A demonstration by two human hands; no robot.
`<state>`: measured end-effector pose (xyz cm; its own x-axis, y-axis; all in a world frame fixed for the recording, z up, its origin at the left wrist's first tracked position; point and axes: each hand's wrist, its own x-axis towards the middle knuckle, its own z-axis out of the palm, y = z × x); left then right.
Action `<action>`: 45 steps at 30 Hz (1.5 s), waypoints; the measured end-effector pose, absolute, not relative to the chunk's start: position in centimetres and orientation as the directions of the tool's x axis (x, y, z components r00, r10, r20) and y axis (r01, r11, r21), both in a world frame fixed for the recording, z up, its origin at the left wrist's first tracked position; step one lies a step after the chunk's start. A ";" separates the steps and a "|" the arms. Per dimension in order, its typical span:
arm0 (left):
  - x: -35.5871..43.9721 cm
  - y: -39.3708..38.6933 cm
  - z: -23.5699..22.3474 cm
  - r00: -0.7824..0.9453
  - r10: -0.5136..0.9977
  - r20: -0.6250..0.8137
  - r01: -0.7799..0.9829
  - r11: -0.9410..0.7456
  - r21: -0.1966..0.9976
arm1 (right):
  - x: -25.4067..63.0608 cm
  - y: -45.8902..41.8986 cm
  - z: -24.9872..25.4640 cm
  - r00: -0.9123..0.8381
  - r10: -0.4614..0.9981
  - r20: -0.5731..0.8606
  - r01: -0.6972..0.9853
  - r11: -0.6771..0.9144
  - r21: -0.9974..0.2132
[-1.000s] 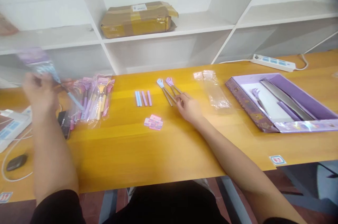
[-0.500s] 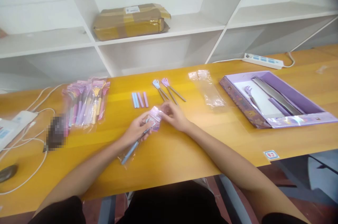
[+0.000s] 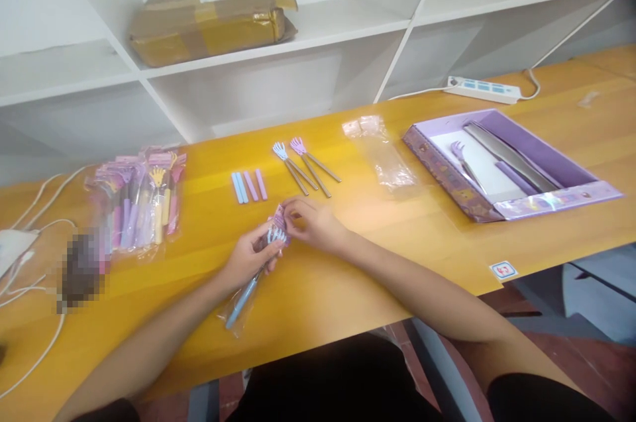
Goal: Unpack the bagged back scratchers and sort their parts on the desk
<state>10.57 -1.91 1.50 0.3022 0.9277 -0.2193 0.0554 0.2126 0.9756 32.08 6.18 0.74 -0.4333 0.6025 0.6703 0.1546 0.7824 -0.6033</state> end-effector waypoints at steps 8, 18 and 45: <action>10.3 -1.5 1.3 0.262 0.934 -0.243 0.006 0.250 0.968 | 33.5 8.0 0.1 -0.406 0.789 0.461 0.164 0.560 -0.812; 10.3 -1.6 1.5 0.291 0.929 -0.230 0.025 0.233 0.972 | 34.1 8.4 1.7 -0.513 0.712 0.479 0.114 0.610 -0.785; 10.4 -1.6 1.1 0.291 0.925 -0.244 0.018 0.249 0.968 | 33.7 7.2 1.6 -0.544 0.552 0.632 0.143 0.803 -0.578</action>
<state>10.41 -1.64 1.14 0.2908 0.9252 -0.2438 0.0184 0.2494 0.9682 33.71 7.17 1.64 -0.5435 0.5518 0.6325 0.1432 0.8034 -0.5779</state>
